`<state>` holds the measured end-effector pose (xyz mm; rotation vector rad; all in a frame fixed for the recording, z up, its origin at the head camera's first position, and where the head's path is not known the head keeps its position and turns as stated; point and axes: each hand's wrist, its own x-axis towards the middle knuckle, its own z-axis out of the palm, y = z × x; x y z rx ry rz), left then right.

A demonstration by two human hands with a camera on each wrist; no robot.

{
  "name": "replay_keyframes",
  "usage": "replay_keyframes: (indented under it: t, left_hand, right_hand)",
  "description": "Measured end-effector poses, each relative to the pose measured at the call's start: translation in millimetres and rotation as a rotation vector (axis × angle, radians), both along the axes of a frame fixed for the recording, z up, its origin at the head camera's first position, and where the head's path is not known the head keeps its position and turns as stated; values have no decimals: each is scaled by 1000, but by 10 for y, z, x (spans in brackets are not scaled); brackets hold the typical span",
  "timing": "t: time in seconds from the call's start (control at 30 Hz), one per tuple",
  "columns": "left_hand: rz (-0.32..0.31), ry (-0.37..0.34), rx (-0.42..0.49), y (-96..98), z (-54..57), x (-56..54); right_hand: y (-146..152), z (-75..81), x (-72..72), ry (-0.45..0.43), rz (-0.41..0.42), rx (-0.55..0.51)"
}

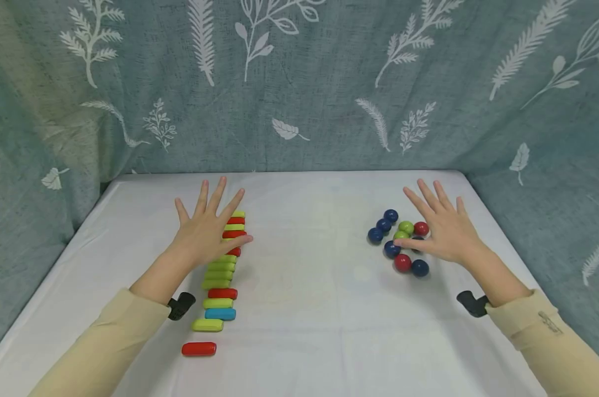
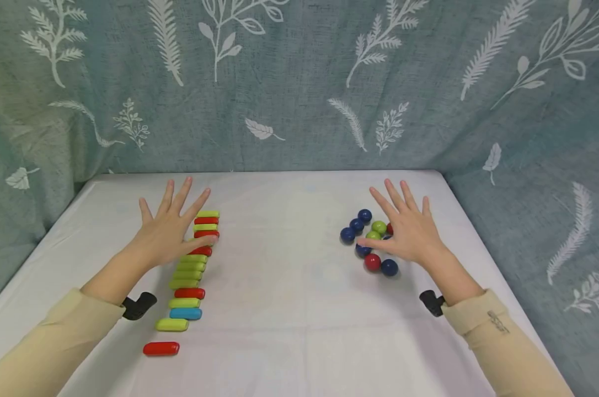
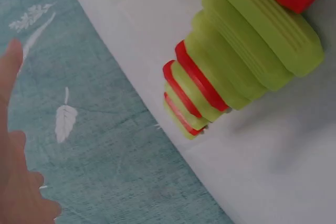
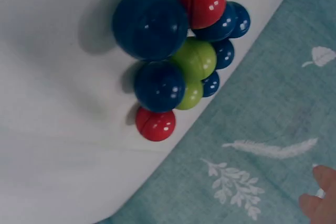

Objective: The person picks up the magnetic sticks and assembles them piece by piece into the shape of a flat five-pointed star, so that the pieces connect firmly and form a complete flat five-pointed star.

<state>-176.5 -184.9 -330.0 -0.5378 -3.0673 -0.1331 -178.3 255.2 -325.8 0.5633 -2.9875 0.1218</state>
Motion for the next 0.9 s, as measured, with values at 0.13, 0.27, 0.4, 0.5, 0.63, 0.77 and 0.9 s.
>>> replay_keyframes:
  t: [0.13,0.27,0.4,0.5,0.63,0.77,0.9]
  left_hand:
    - [8,-5,7,-23,-34,-79]
    - [4,-12,16,-75,-54,-194]
    - [-1,-13,12,-126,-73,-319]
    - [-11,-6,8,-130,-98,-406]
    - [-25,-12,-1,-119,-146,-501]
    - [-21,-35,-26,-104,-195,-578]
    - [-10,-54,-56,-88,-251,-669]
  right_hand:
    - [29,-26,-55,-12,-3,-25]
    - [61,-64,-122,-29,23,-68]
    - [67,-117,-201,-52,44,-129]
    - [56,-157,-249,-64,41,-153]
    - [25,-202,-291,-81,48,-147]
    - [-6,-279,-331,-99,68,-132]
    - [-64,-341,-360,-126,72,-108]
